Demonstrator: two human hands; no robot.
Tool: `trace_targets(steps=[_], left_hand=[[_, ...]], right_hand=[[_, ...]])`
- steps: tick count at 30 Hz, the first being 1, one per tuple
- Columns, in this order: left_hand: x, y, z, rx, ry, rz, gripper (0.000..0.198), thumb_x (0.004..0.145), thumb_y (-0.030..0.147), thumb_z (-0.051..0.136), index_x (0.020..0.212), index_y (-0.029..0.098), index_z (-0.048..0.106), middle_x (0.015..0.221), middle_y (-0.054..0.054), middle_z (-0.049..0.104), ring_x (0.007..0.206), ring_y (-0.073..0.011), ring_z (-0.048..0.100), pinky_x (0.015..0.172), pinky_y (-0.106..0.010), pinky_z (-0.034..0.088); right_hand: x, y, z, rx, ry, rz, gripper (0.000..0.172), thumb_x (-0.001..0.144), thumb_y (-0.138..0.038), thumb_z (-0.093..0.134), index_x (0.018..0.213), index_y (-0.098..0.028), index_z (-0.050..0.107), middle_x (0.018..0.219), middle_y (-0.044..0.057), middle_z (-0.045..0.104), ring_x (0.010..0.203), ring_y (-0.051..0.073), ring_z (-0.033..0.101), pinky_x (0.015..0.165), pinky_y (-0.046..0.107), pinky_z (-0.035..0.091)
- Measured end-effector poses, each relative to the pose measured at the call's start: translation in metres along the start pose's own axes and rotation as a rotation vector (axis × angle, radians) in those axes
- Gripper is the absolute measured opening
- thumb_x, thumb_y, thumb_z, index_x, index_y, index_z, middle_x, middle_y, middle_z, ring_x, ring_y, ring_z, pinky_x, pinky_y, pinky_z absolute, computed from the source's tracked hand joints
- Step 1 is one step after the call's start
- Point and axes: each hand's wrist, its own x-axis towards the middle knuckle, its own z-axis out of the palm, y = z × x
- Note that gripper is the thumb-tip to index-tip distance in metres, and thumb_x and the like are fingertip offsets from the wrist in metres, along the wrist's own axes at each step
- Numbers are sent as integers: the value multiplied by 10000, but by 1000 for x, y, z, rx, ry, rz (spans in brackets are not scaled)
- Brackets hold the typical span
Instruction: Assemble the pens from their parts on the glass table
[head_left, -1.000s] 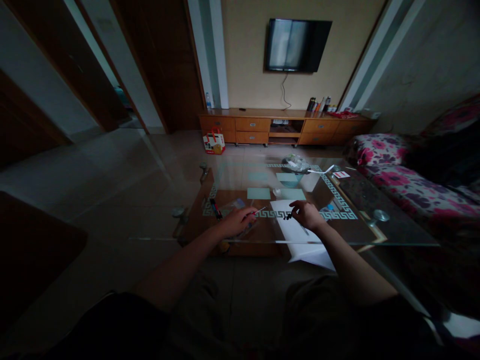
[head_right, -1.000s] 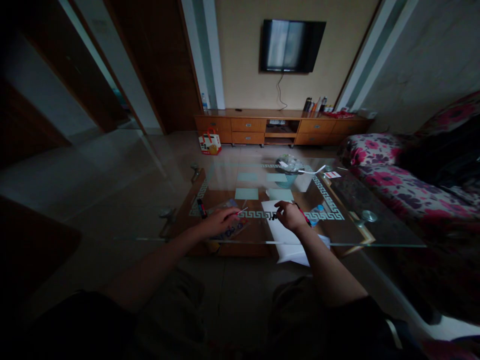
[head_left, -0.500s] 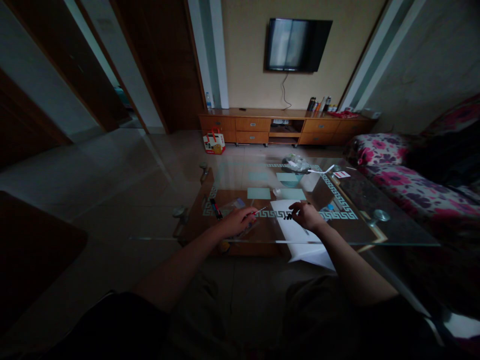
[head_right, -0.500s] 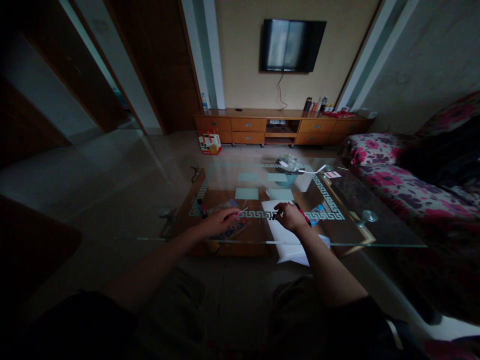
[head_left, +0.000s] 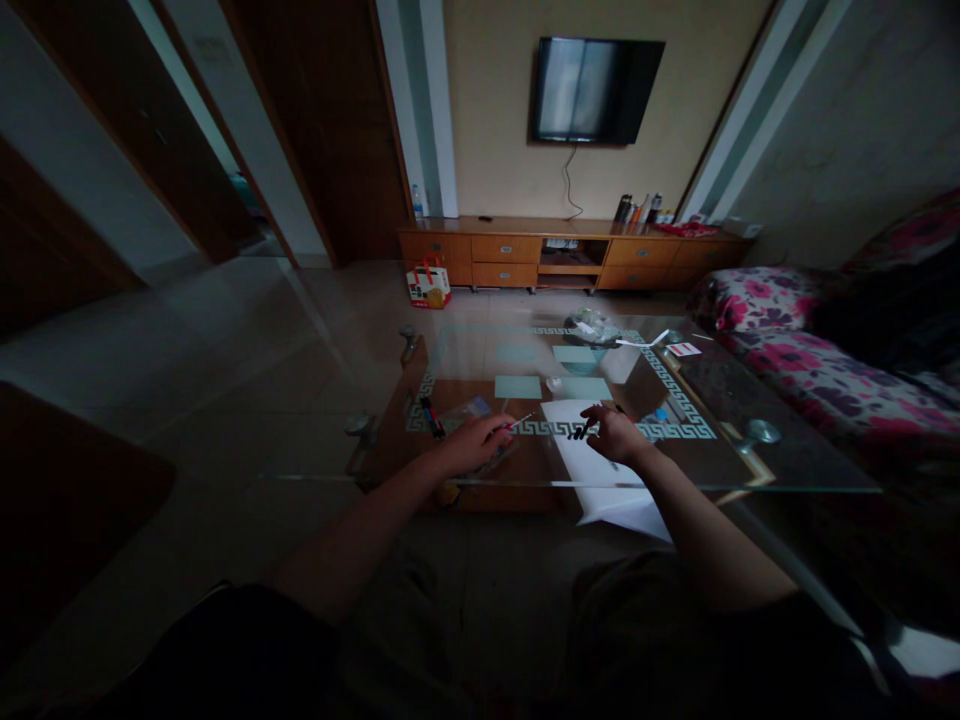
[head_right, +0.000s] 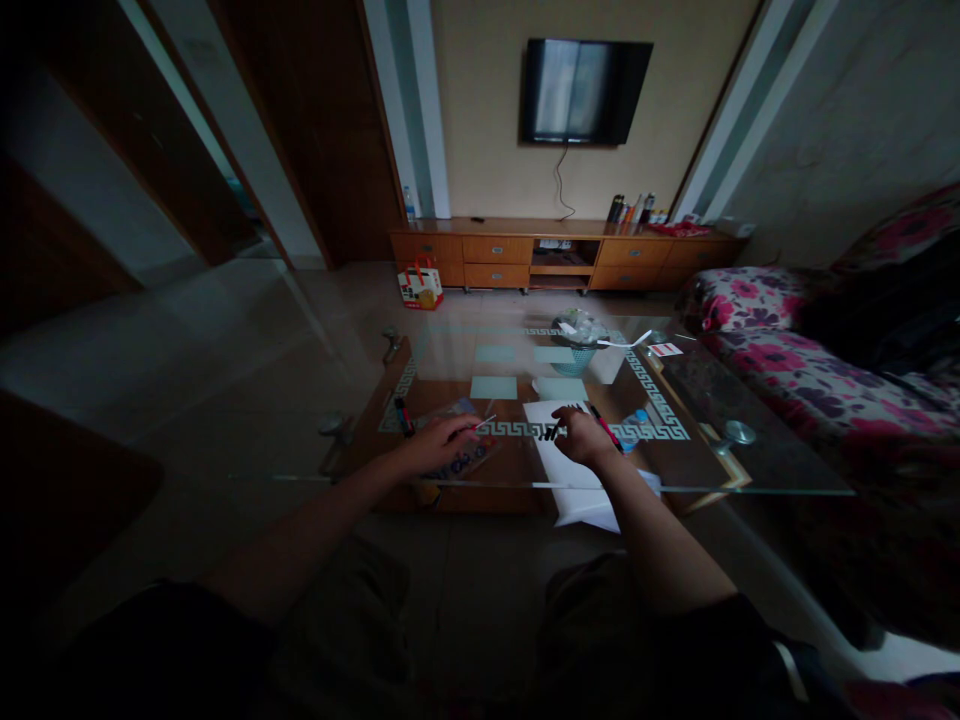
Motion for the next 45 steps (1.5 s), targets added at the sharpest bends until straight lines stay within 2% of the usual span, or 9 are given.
trace_targets(steps=[3, 5, 7, 12, 15, 19, 24, 32, 45], left_hand=[[-1, 0, 0, -7, 0, -18, 273, 980, 279, 430, 1201, 236, 586, 960, -21, 710, 842, -167, 660, 758, -268, 468], [-1, 0, 1, -19, -6, -29, 267, 982, 286, 430, 1197, 236, 581, 956, -17, 709, 759, -146, 656, 733, -261, 466], [-2, 1, 1, -35, -22, -40, 268, 984, 292, 428, 1203, 239, 572, 962, -14, 706, 686, -127, 645, 701, -251, 463], [-1, 3, 2, -5, -10, -8, 271, 978, 300, 446, 1212, 246, 573, 875, 9, 688, 680, -127, 632, 648, -225, 434], [0, 3, 2, 1, -12, -9, 289, 979, 307, 443, 1233, 241, 565, 841, 12, 678, 665, -130, 619, 635, -223, 431], [1, 2, 3, -2, 1, -8, 316, 969, 314, 456, 1258, 227, 553, 918, -9, 685, 713, -141, 622, 680, -238, 453], [0, 4, 1, 10, 12, 30, 322, 968, 299, 446, 1257, 223, 568, 1021, -34, 684, 807, -159, 628, 732, -248, 461], [2, 0, 3, 36, 26, 50, 329, 959, 299, 467, 1262, 221, 567, 1055, -37, 684, 873, -173, 634, 773, -262, 466], [0, 5, 0, 34, -10, 18, 317, 957, 306, 464, 1246, 234, 573, 999, -21, 685, 817, -164, 623, 744, -252, 451]], right_hand=[[0, -10, -8, 29, 154, -1, 464, 737, -182, 632, 1198, -139, 601, 1074, 118, 668, 878, 209, 635, 793, 303, 490], [-1, -21, -15, 78, 299, -9, 420, 776, -199, 594, 1193, -144, 591, 1078, 119, 649, 843, 212, 631, 784, 324, 498], [-2, -36, -21, 135, 389, -57, 370, 809, -198, 558, 1176, -162, 587, 1084, 107, 637, 766, 193, 617, 757, 331, 501], [-10, -77, -25, 241, 326, -313, 388, 851, -165, 523, 1238, -199, 540, 1058, 77, 629, 802, 188, 607, 779, 331, 493], [-15, -96, -20, 280, 251, -390, 395, 877, -172, 521, 1270, -214, 528, 1091, 82, 625, 867, 200, 613, 828, 346, 495], [-18, -110, -12, 292, 147, -453, 445, 912, -214, 527, 1354, -229, 478, 1155, 95, 627, 1007, 226, 611, 892, 367, 492], [-18, -111, -5, 268, 75, -452, 513, 908, -247, 551, 1408, -231, 434, 1221, 110, 611, 1051, 239, 616, 903, 386, 504], [-17, -110, -4, 255, 60, -442, 493, 921, -277, 547, 1401, -222, 451, 1176, 112, 625, 1021, 241, 623, 898, 392, 508], [-15, -107, -4, 276, 91, -436, 478, 888, -193, 555, 1362, -224, 502, 1150, 96, 636, 965, 216, 628, 888, 376, 509]])
